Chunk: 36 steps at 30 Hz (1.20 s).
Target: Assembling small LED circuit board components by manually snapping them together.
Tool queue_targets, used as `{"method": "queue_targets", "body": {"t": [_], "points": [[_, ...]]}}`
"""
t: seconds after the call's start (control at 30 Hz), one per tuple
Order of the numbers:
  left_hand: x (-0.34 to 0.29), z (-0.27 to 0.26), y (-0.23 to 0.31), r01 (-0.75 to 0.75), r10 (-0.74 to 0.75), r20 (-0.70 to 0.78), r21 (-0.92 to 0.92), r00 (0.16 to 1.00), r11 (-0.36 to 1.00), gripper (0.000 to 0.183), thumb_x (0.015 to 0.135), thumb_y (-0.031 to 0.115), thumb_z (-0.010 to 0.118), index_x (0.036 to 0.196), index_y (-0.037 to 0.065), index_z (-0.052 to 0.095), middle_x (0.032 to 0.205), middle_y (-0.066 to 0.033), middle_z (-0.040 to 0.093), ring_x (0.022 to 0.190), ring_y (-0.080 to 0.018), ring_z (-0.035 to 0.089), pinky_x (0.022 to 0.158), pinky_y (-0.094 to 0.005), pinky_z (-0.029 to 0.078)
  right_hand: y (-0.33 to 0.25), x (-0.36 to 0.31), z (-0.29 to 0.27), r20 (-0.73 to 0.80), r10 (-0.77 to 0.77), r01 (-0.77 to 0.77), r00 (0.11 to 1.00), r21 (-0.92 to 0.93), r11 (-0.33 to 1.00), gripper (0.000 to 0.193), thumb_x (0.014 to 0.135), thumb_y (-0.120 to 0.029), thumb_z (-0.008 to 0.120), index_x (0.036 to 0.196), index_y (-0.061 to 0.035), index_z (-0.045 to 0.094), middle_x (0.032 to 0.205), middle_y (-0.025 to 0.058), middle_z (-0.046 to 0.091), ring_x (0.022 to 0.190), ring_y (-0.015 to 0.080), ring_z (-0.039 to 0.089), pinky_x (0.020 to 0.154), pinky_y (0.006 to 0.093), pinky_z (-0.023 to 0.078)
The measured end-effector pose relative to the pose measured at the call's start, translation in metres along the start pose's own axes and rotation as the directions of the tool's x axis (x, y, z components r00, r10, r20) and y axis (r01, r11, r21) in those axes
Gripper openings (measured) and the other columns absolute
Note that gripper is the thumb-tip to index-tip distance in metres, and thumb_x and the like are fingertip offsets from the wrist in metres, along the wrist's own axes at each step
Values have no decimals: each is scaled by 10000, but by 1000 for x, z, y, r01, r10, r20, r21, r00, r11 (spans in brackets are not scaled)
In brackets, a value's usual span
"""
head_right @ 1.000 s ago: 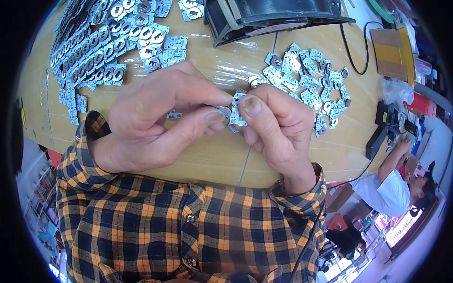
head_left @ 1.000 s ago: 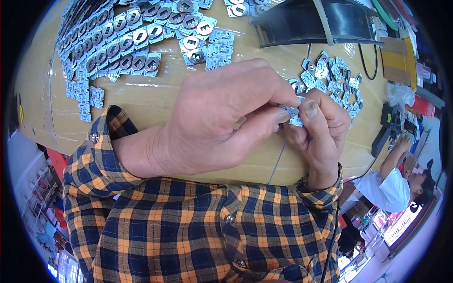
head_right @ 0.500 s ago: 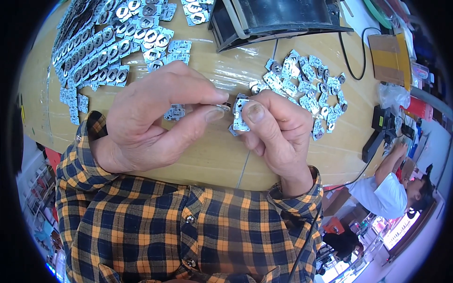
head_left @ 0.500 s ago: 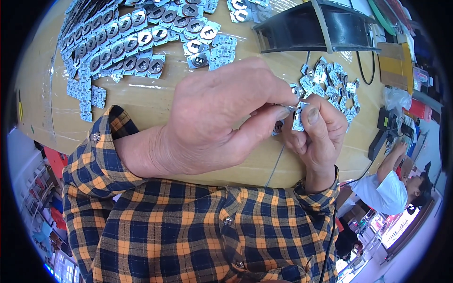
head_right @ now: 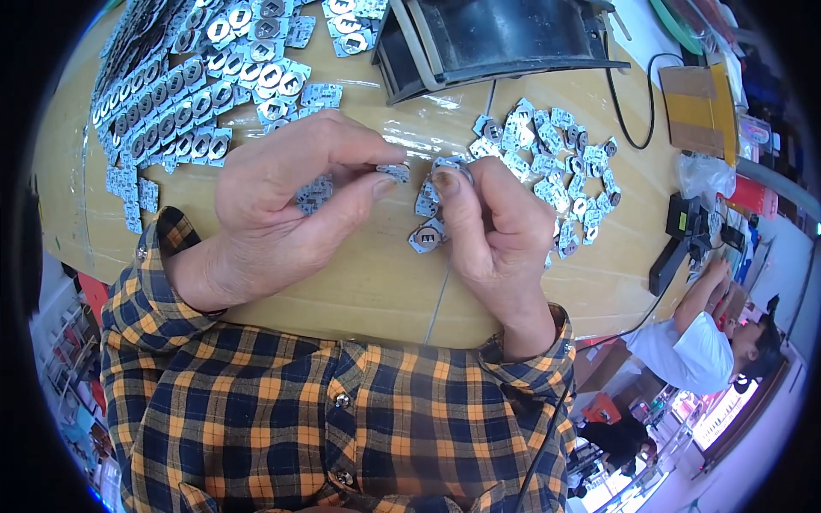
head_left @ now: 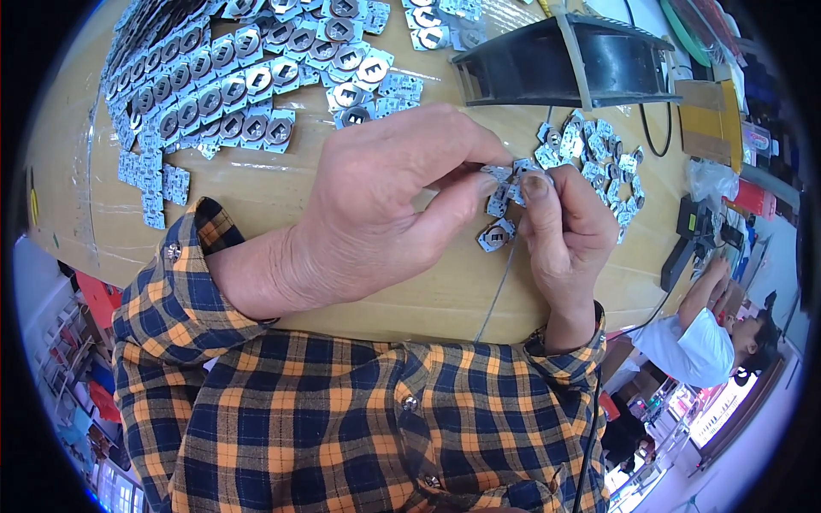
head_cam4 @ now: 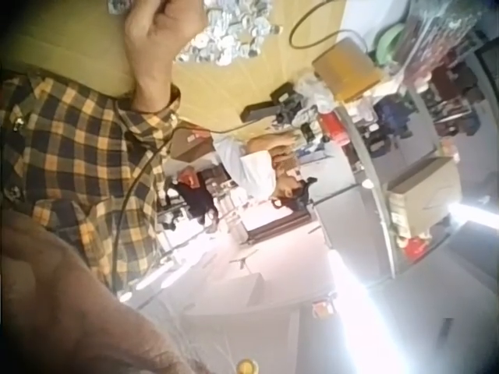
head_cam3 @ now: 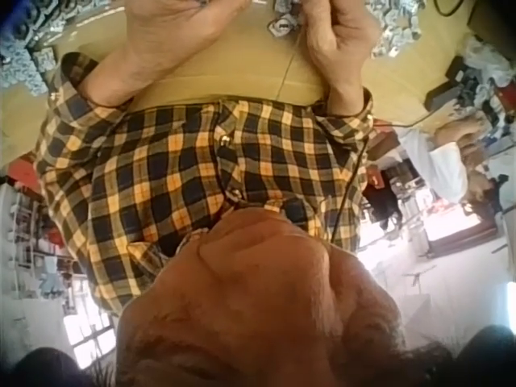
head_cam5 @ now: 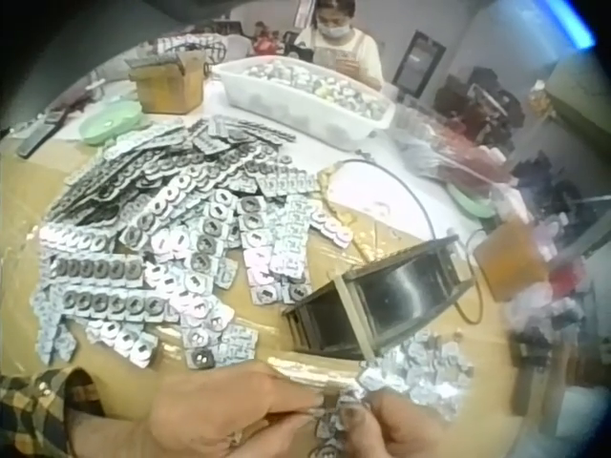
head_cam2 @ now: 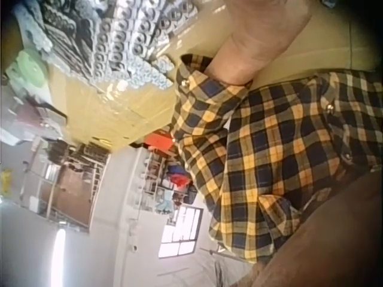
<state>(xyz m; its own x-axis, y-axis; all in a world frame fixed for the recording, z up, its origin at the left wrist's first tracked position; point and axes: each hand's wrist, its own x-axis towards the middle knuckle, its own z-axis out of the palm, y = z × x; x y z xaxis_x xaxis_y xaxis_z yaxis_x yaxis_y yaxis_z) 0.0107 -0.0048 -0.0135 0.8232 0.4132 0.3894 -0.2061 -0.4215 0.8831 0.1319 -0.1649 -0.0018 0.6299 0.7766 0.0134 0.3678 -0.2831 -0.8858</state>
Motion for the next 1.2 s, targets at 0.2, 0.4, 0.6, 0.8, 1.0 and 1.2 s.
{"method": "queue_targets", "body": {"t": [0.2, 0.4, 0.6, 0.8, 1.0, 1.2], "points": [[1, 1, -5, 51, -52, -10, -53, 999, 997, 208, 777, -96, 667, 975, -31, 663, 901, -99, 663, 752, -136, 660, 640, -216, 542, -4, 3, 3, 15, -129, 129, 992, -170, 977, 210, 958, -133, 603, 795, -2, 583, 571, -37, 505, 498, 29, 429, 472, 191, 327], [2, 2, -3, 124, -121, 34, -111, 992, 986, 203, 793, -85, 660, 988, -30, 667, 916, -92, 661, 780, -122, 657, 660, -214, 544, -9, 5, -1, 5, -13, 14, 1000, -86, 996, 226, 973, -168, 582, 820, -1, 595, 575, -32, 523, 489, 21, 420, 458, 190, 318], [4, 3, 1, 141, -135, 63, -117, 989, 983, 198, 800, -78, 664, 992, -29, 670, 902, -80, 653, 753, -103, 635, 643, -201, 518, -3, 9, -18, 231, 335, -406, 914, 466, 787, 311, 1011, -226, 477, 787, -15, 520, 552, -5, 447, 375, 37, 341, 343, 197, 251], [2, 8, 2, 207, -200, 58, -152, 978, 966, 193, 812, -71, 665, 1001, -31, 669, 903, -77, 650, 772, -95, 625, 640, -204, 511, -7, 10, -20, 320, 390, -504, 863, 597, 624, 305, 1009, -227, 483, 787, -18, 503, 566, 16, 464, 373, 42, 336, 324, 202, 249], [3, 11, 0, 159, -157, 28, -207, 987, 965, 213, 809, -81, 666, 1017, -37, 657, 924, -79, 648, 787, -100, 632, 672, -203, 528, -6, 9, -15, 324, 348, -475, 880, 572, 669, 331, 1010, -249, 493, 769, -22, 502, 557, 10, 455, 369, 38, 326, 319, 201, 241], [5, 9, 3, 109, -106, 24, -145, 994, 983, 208, 804, -88, 665, 1005, -36, 656, 916, -81, 648, 782, -103, 632, 664, -199, 523, -11, 9, -11, 345, 324, -470, 881, 563, 679, 342, 1014, -256, 489, 765, -23, 507, 554, 8, 456, 366, 34, 322, 317, 197, 240]]}}
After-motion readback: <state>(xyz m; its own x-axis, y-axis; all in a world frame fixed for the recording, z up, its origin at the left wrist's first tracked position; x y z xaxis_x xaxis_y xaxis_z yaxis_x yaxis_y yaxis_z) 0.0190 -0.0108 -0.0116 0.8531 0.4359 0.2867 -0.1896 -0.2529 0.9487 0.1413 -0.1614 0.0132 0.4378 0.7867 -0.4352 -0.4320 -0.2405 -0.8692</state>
